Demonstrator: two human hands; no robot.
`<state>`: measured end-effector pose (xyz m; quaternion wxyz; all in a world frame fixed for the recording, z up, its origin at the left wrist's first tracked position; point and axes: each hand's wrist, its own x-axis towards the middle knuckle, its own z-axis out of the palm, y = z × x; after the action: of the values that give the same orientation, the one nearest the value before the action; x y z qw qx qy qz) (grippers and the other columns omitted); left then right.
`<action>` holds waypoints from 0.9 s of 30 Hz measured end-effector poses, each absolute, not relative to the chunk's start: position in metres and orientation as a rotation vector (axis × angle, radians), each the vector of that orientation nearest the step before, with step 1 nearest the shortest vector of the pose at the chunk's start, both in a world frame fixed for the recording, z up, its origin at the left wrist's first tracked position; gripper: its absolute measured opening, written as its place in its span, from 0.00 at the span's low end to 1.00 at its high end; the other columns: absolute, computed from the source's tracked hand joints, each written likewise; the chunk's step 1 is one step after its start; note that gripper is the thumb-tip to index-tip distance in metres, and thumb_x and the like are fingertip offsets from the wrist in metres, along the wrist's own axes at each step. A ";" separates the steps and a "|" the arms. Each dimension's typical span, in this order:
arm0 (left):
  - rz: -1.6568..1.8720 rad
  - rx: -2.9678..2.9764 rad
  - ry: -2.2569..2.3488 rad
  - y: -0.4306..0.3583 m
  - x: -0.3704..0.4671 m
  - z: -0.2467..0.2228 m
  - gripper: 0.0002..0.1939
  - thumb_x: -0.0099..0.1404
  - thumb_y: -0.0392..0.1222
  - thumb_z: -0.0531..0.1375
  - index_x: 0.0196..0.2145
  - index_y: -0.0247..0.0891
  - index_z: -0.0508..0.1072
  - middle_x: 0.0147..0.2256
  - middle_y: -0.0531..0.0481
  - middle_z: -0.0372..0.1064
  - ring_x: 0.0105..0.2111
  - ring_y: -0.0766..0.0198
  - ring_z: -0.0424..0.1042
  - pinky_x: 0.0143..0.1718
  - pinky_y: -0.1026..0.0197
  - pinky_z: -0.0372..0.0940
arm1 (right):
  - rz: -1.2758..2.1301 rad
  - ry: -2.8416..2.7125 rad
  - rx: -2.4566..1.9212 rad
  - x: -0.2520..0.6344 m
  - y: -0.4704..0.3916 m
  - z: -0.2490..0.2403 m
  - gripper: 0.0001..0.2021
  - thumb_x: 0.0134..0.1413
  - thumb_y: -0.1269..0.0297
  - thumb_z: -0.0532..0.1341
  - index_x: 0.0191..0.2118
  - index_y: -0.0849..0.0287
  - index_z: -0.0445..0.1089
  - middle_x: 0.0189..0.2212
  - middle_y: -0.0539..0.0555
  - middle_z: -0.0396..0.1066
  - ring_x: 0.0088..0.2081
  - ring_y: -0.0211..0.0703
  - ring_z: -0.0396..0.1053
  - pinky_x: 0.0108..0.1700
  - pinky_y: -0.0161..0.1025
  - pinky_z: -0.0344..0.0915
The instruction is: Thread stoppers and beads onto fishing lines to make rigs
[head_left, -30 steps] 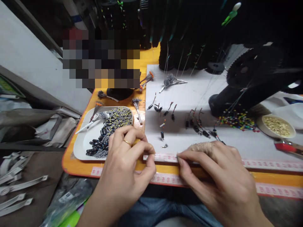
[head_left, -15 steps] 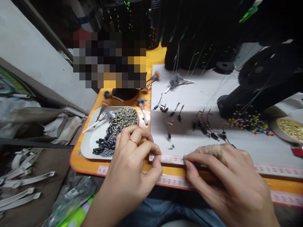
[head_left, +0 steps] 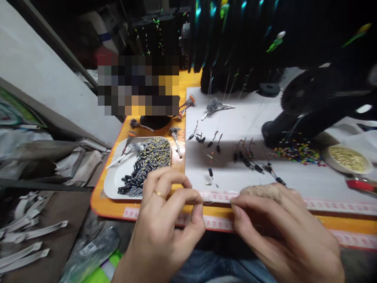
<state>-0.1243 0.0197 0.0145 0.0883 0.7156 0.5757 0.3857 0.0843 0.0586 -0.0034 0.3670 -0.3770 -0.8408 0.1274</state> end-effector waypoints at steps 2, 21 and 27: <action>1.268 2.106 1.629 0.008 -0.116 0.009 0.15 0.59 0.21 0.61 0.37 0.39 0.70 0.34 0.50 0.68 0.39 0.62 0.68 0.43 0.58 0.68 | 0.677 -1.969 -0.974 0.084 0.049 0.000 0.10 0.60 0.77 0.61 0.43 0.54 0.71 0.34 0.51 0.75 0.30 0.38 0.72 0.31 0.37 0.67; 1.289 0.631 0.766 0.019 -0.043 0.013 0.11 0.65 0.49 0.68 0.30 0.39 0.78 0.16 0.58 0.58 0.17 0.74 0.53 0.20 0.72 0.51 | 2.163 -0.858 -0.702 0.100 0.010 -0.008 0.14 0.64 0.55 0.65 0.35 0.60 0.64 0.25 0.49 0.75 0.21 0.31 0.75 0.25 0.26 0.69; 1.378 0.422 0.753 0.024 -0.035 0.014 0.11 0.62 0.46 0.70 0.28 0.37 0.78 0.16 0.60 0.55 0.17 0.76 0.45 0.18 0.74 0.46 | 2.185 -0.894 -0.676 0.107 0.007 -0.009 0.14 0.65 0.57 0.65 0.34 0.60 0.64 0.27 0.50 0.76 0.23 0.31 0.76 0.27 0.27 0.70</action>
<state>-0.0353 0.0236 0.0141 0.6872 0.1884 0.3366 0.6156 0.1066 0.0067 -0.0091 0.3362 -0.2591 -0.3429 0.8380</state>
